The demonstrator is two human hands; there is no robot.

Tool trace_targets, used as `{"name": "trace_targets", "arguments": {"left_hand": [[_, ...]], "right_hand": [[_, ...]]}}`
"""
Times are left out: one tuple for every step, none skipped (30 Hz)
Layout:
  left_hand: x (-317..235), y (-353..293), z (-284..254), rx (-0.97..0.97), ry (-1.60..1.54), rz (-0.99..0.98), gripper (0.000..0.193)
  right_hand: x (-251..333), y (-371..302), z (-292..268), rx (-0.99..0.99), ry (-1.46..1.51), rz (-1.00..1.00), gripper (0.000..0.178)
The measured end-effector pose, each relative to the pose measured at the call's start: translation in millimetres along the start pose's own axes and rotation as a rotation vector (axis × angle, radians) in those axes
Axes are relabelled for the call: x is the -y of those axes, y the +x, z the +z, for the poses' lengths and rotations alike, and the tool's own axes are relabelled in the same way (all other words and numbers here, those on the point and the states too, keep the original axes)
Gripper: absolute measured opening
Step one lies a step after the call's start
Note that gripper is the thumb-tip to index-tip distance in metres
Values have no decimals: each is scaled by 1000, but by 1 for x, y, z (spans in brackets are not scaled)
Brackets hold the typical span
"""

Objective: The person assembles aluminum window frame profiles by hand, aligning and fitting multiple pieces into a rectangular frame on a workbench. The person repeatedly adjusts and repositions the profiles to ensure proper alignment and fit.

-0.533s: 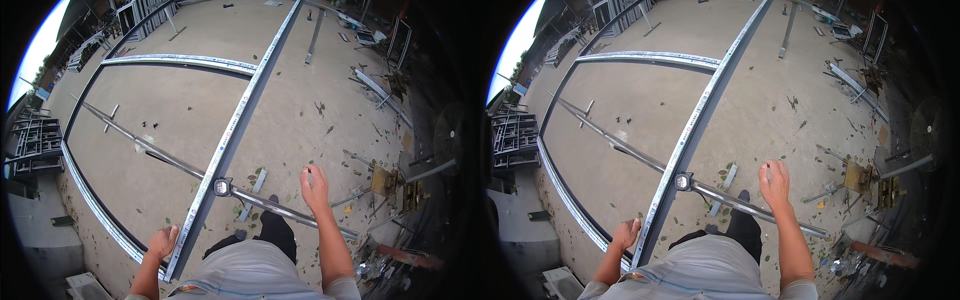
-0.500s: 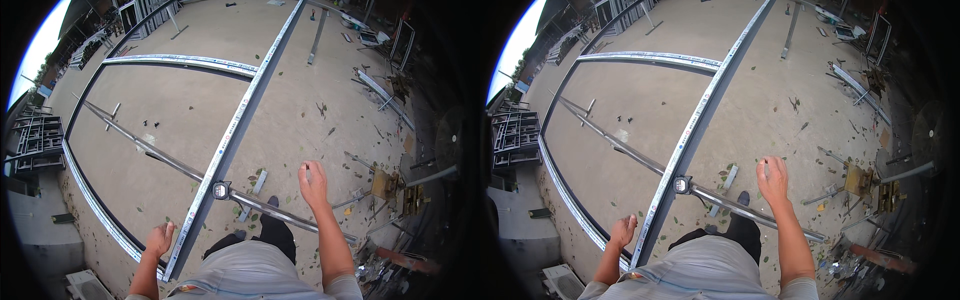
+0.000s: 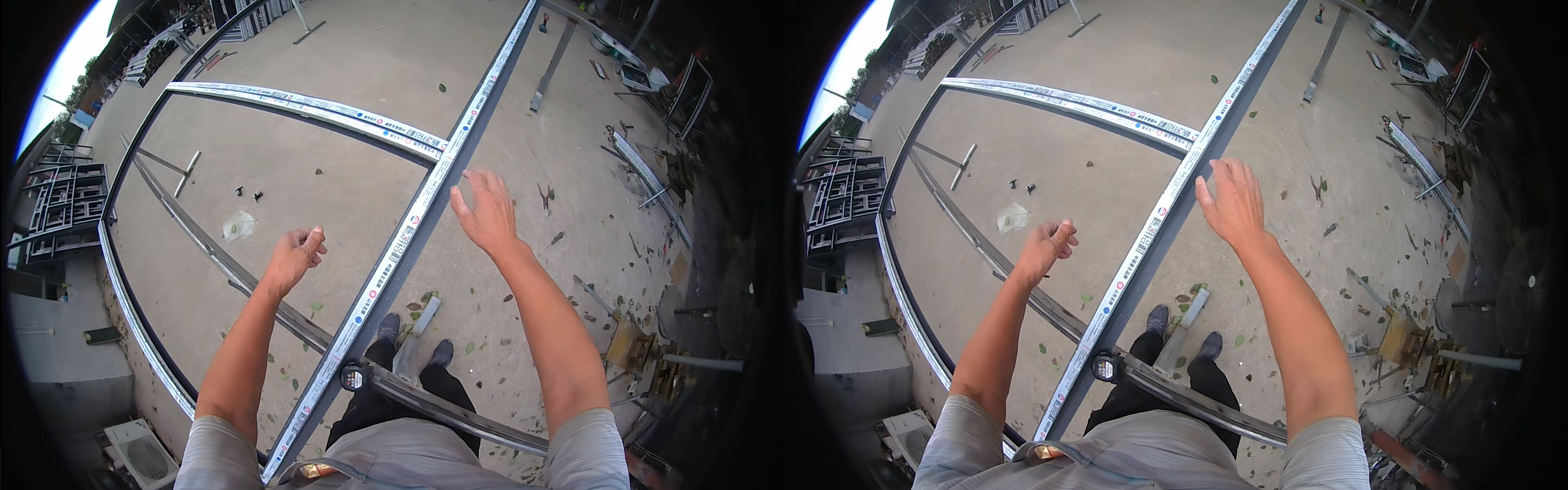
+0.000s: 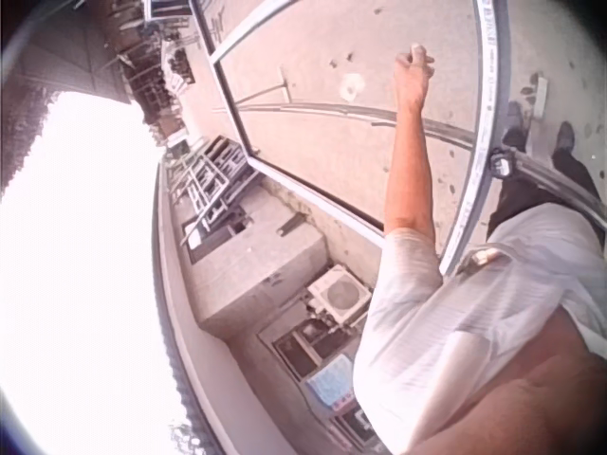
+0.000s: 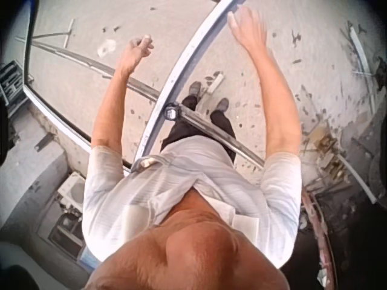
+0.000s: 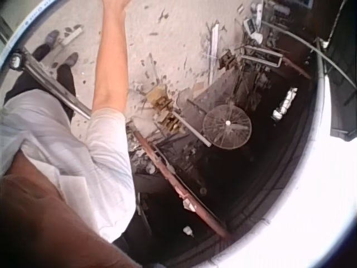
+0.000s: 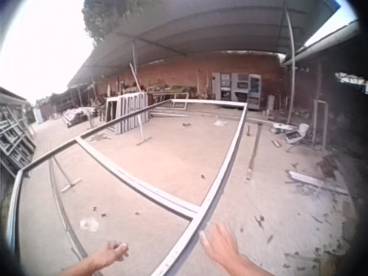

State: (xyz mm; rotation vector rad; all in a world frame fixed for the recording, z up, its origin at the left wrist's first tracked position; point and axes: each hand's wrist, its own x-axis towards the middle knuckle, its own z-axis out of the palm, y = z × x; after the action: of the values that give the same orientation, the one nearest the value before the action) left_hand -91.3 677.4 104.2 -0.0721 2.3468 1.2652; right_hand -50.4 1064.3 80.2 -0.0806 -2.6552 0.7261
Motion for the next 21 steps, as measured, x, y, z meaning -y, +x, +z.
{"name": "trace_targets", "arguments": {"left_hand": [[-3,34,10,45,-61,11,63],[-11,67,24,81,-132,23,66],[-17,96,39,115,-208,25,69],[-27,121,56,134,-298,15,72],[-36,142,73,148,-391,0,75],[-49,156,90,160,-455,-6,76],[-64,166,103,167,-515,-6,78],[-75,176,114,184,-589,1,76],[-83,184,124,199,-660,5,75],[-88,188,132,218,-728,4,73],[-92,192,137,213,-764,8,66],[-93,195,141,204,-799,-1,59],[-93,197,142,191,-834,-4,52],[-91,197,143,183,-838,-5,51],[-91,198,142,177,-838,4,49],[-91,199,143,171,-839,13,48],[-92,199,146,142,-849,-1,48],[-93,199,146,138,-856,-4,47],[-95,199,146,134,-862,-8,47],[-96,200,147,130,-869,-12,46],[-97,200,147,120,-866,-9,46]], "right_hand": [[-1,12,7,-8,-22,-4,45],[-1,24,11,-7,-36,23,45],[1,35,15,3,-49,47,46],[1,47,17,19,-66,60,46],[-1,60,20,44,-77,50,47],[-4,72,23,69,-89,43,47],[-8,85,26,88,-98,33,47],[-13,98,30,105,-122,-1,48],[-19,107,34,124,-142,-32,50],[-24,114,38,145,-161,-58,51],[-28,120,43,151,-200,-93,47],[-26,127,44,255,-201,-81,45],[-19,137,39,354,-202,-70,43],[-17,142,40,454,-202,-61,42],[-16,141,43,400,-178,-95,38],[-16,141,43,425,-154,-88,39],[-16,140,41,450,-129,-80,39],[-14,143,39,466,-103,-75,39],[-15,143,39,459,-90,-81,39],[-17,143,39,453,-78,-86,40],[-19,143,39,446,-63,-90,40]]}}
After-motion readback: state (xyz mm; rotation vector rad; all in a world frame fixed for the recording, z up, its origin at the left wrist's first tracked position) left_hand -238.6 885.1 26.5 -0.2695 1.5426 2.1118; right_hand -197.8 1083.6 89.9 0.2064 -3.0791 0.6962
